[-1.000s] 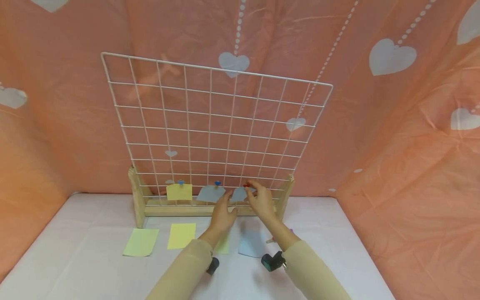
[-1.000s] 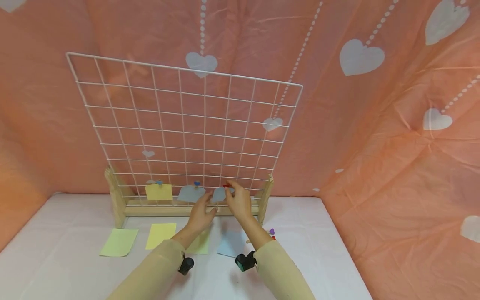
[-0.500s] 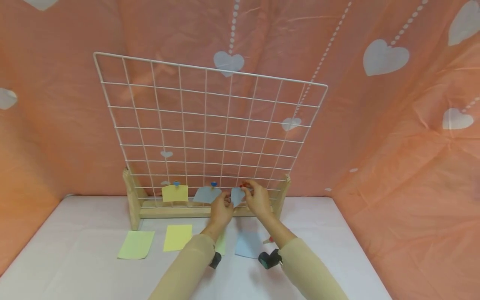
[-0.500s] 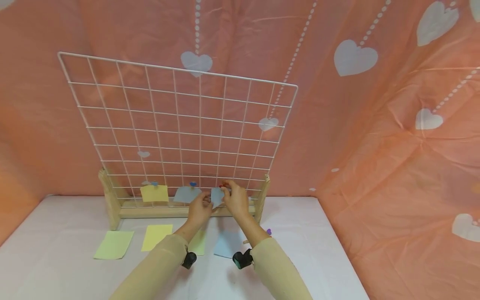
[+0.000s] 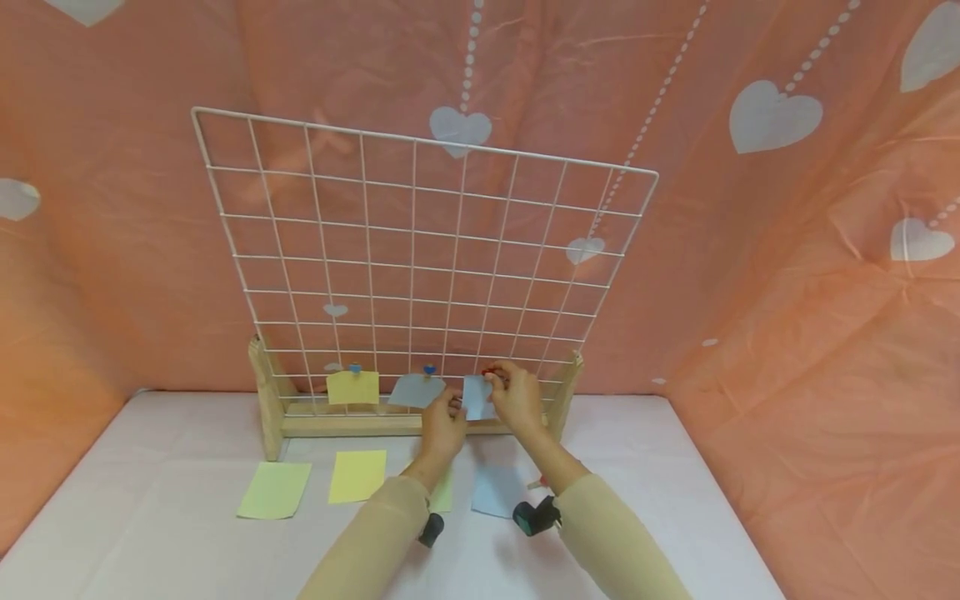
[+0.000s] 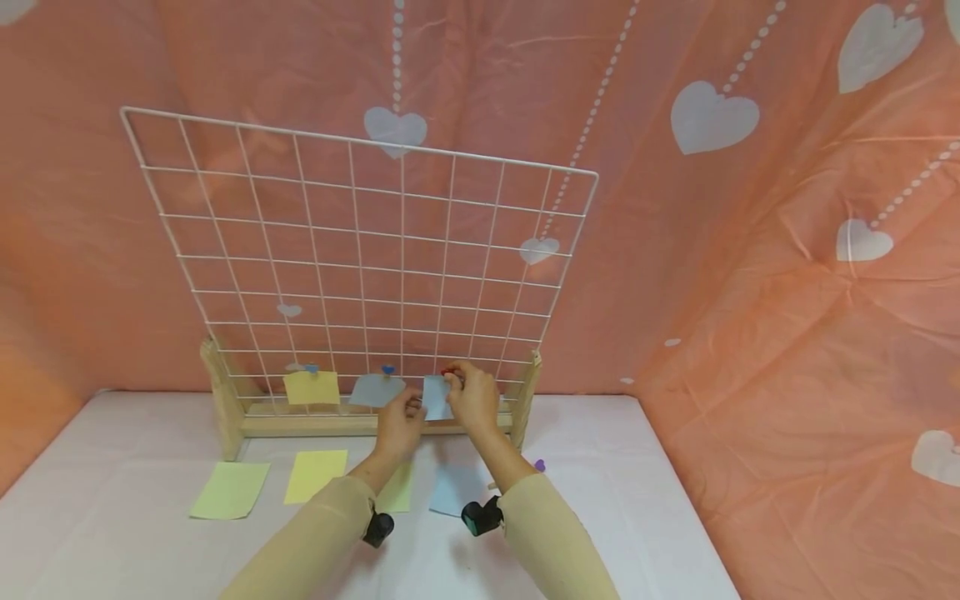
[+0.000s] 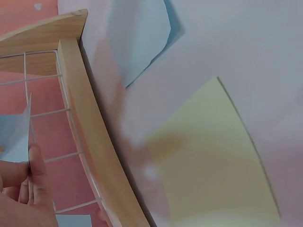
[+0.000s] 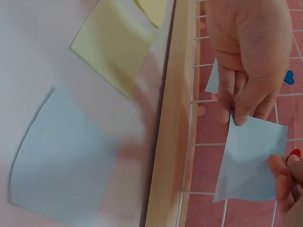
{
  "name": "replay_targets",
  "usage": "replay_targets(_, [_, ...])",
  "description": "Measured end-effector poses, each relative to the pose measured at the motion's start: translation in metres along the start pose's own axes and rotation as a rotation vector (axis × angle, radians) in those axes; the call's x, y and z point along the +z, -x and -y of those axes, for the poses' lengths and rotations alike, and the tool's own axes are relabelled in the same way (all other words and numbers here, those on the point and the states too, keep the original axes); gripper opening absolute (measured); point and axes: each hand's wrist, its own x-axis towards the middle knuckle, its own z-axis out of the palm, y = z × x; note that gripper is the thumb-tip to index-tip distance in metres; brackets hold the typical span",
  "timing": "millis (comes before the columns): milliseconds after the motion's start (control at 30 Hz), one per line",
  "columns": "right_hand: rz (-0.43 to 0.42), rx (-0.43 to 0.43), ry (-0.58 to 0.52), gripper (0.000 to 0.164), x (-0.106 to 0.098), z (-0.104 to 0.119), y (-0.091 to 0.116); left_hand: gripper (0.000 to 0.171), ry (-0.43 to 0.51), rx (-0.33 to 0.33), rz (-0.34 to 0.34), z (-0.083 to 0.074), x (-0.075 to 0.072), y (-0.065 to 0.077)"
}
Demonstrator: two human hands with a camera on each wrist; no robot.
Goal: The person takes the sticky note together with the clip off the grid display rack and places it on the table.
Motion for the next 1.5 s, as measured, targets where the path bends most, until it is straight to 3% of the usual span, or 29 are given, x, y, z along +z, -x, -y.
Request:
replay_targets(233, [-0.040, 0.031, -0.075, 0.015, -0.005, 0.000, 0.000, 0.017, 0.013, 0.010, -0.011, 0.000, 0.001, 0.005])
replay_targets(533, [-0.066, 0.096, -0.271, 0.019, -0.010, 0.001, 0.011, 0.019, 0.026, 0.002, 0.003, 0.007, -0.006, 0.021])
replay_targets(733, [-0.087, 0.226, -0.378, 0.020, -0.011, -0.006, 0.021, 0.019, 0.015, -0.022, 0.023, 0.015, -0.012, 0.027])
replay_targets(867, [-0.089, 0.238, -0.426, 0.019, -0.017, -0.006, 0.027, 0.020, 0.029, -0.047, 0.036, 0.018, -0.015, 0.031])
replay_targets(967, [-0.083, 0.228, -0.427, 0.019, -0.026, 0.002, 0.033, 0.022, 0.032, -0.056, 0.047, 0.019, -0.018, 0.034])
replay_targets(1167, [-0.098, 0.294, -0.358, 0.020, -0.038, 0.010, 0.045, 0.022, -0.001, -0.091, 0.054, 0.022, -0.022, 0.042])
replay_targets(1500, [-0.118, 0.362, -0.303, 0.021, -0.030, -0.033, 0.056, 0.022, 0.015, -0.138, 0.110, 0.031, -0.027, 0.056])
